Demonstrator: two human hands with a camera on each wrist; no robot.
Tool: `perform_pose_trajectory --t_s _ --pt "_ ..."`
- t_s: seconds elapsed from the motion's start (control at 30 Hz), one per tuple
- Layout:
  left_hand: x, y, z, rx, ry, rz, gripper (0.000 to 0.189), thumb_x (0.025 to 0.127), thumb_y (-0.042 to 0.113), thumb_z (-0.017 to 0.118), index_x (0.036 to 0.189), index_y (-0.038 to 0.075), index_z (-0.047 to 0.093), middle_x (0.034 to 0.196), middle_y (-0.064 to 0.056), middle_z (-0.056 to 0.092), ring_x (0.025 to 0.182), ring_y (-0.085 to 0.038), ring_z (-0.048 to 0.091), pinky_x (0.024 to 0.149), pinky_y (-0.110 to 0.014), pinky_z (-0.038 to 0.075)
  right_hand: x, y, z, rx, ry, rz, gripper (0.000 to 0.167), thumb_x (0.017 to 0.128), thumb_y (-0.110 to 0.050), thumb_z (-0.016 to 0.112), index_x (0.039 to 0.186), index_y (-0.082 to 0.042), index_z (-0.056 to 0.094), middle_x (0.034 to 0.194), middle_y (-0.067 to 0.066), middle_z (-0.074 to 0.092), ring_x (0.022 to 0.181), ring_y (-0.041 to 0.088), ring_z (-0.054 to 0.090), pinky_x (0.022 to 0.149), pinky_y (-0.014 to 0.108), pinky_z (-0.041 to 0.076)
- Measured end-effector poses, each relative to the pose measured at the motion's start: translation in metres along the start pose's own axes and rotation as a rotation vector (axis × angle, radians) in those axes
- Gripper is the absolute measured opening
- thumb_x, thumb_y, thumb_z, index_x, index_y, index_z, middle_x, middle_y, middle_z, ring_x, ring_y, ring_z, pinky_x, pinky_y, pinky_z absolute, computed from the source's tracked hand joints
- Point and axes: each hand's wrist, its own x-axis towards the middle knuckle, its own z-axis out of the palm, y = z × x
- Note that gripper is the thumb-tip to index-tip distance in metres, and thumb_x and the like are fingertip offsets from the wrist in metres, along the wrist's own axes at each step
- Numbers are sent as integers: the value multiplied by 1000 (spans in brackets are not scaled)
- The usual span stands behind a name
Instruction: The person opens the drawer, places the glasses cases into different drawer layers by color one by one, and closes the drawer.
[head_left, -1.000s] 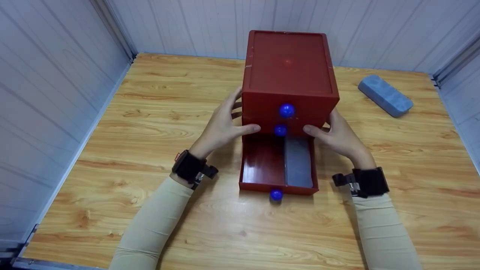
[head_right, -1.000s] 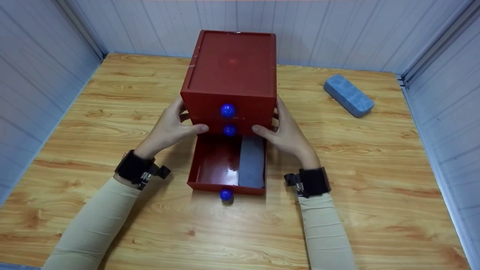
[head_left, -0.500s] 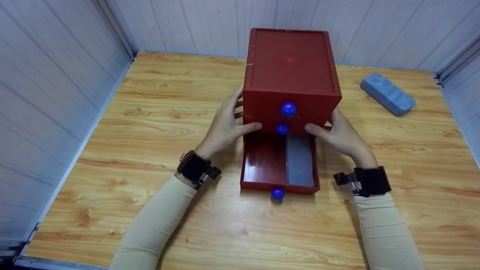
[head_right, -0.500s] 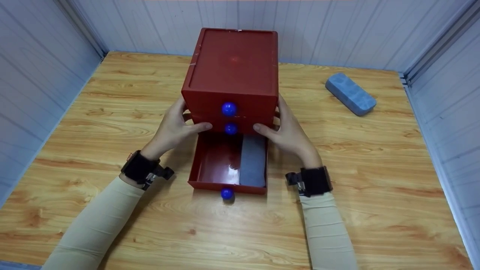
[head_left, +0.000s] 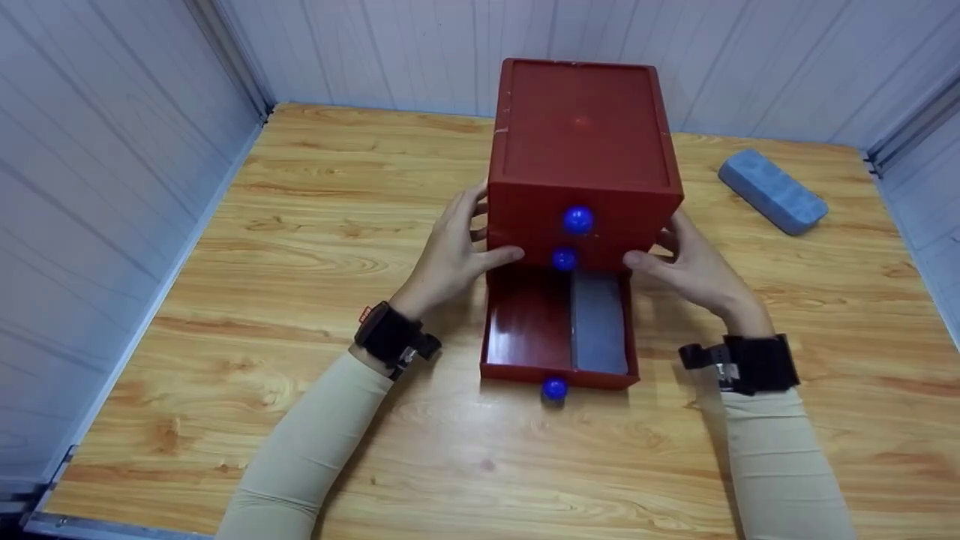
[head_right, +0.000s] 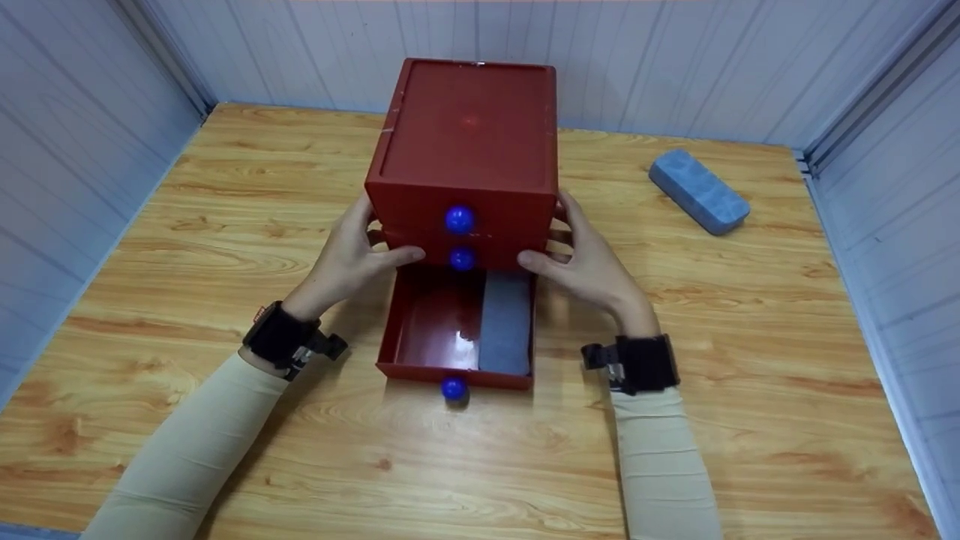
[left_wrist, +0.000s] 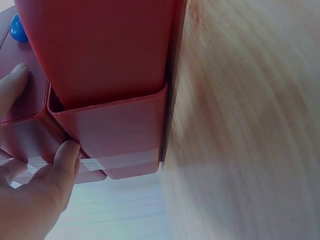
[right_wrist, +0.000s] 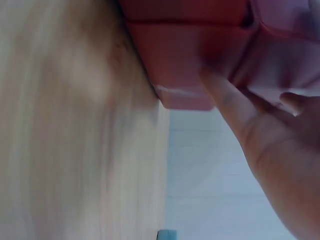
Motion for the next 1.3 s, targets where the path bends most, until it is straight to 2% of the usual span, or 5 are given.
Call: perform_pose_trajectory --t_s 0.5,0.67,0.77,0.97,1.3 --pt "2 0 5 -114 -25 -11 98 84 6 90 165 12 34 154 -12 42 136 -29 58 100 -33 59 -22 -15 -104 -429 55 87 77 108 -30 65 170 -36 20 167 19 38 149 43 41 106 14 43" --pt "1 0 8 -103 -30 -5 99 84 9 90 165 13 33 155 -11 42 138 -24 55 100 -32 59 -20 2 -134 -542 106 120 77 107 -35 64 171 -29 22 166 29 33 151 53 31 125 49 35" --pt "0 0 8 -97 -36 1 98 84 10 90 164 12 34 155 -11 42 140 -23 53 100 -30 59 -18 14 -149 -606 131 132 80 108 -34 62 172 -20 17 168 34 25 149 61 27 115 79 25" --pt "1 0 7 -111 -35 9 99 83 7 91 164 12 34 154 -12 43 137 -26 56 99 -32 59 -16 30 -171 -746 190 200 91 107 -37 62 173 -19 3 172 34 5 153 63 12 111 86 18" --pt "2 0 8 -115 -41 -14 97 84 5 90 163 12 35 154 -13 43 134 -30 61 99 -30 59 -15 60 -188 -809 246 236 90 107 -34 61 172 -12 3 171 34 1 155 60 3 113 84 17"
